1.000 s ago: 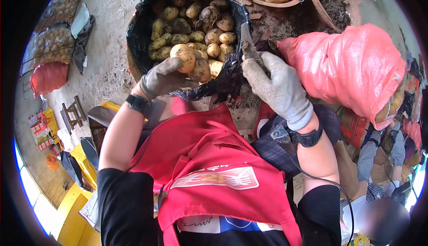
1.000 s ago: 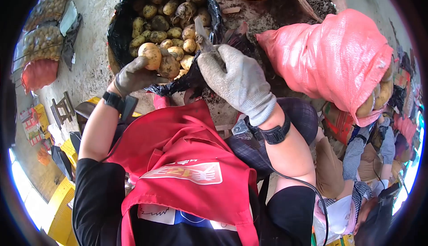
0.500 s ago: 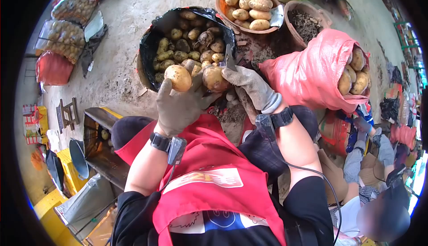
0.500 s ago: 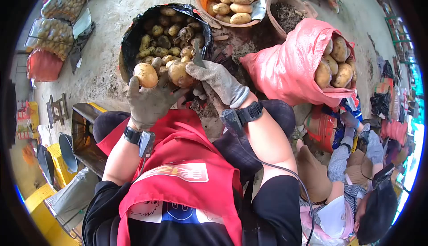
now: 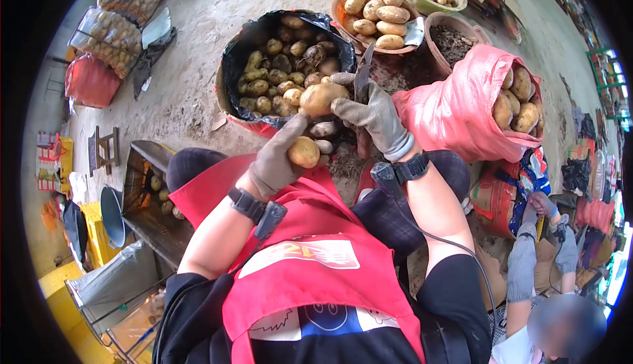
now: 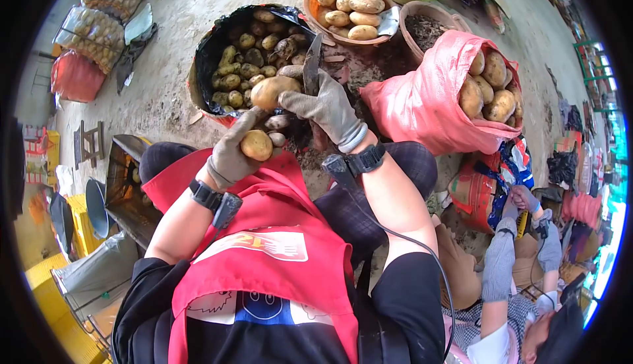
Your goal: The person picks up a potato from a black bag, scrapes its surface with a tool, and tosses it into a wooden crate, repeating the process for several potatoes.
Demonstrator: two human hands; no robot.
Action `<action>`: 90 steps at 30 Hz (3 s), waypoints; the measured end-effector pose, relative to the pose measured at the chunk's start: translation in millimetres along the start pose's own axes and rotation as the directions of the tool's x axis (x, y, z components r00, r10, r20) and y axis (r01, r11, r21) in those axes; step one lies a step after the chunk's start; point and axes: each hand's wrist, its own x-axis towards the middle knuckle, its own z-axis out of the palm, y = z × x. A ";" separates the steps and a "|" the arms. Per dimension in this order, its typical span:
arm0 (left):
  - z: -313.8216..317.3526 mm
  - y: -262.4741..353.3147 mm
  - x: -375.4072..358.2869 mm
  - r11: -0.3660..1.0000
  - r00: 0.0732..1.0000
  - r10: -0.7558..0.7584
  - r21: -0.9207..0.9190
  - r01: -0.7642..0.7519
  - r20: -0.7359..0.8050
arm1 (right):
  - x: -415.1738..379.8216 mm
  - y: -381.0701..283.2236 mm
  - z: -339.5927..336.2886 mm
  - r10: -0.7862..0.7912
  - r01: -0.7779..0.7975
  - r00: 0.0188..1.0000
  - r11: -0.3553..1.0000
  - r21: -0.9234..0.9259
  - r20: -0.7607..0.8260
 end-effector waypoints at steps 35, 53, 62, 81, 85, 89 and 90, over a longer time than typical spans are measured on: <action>-113.9 300.7 -689.1 -0.110 -0.339 0.860 0.510 -0.853 -0.381 | 28.4 58.8 -34.6 0.596 -0.589 0.802 0.799 0.123 -0.029; -317.9 232.2 -380.0 0.655 0.591 0.740 0.143 -0.742 -0.320 | 8.1 4.4 5.0 0.569 -0.567 0.819 0.822 0.045 -0.077; -217.1 276.1 -157.7 0.826 0.778 0.505 0.468 -0.312 -0.373 | 26.1 11.5 -15.1 0.537 -0.532 0.822 0.843 0.081 -0.188; -307.9 168.9 234.3 -0.531 0.852 0.158 0.685 0.499 -0.499 | 83.7 32.3 -35.8 0.462 -0.542 0.815 0.820 -0.182 -0.349; -304.0 182.0 239.6 -0.427 0.857 0.164 0.748 0.509 -0.489 | 86.6 35.5 -40.3 0.407 -0.504 0.851 0.808 -0.303 -0.331; -280.1 200.1 208.3 0.077 0.845 -0.295 0.871 0.486 -0.445 | 88.0 37.4 -41.6 0.402 -0.502 0.854 0.806 -0.314 -0.331; -264.2 194.8 196.8 0.046 0.818 -0.419 0.891 0.452 -0.394 | 88.8 37.5 -41.9 0.404 -0.504 0.851 0.807 -0.307 -0.336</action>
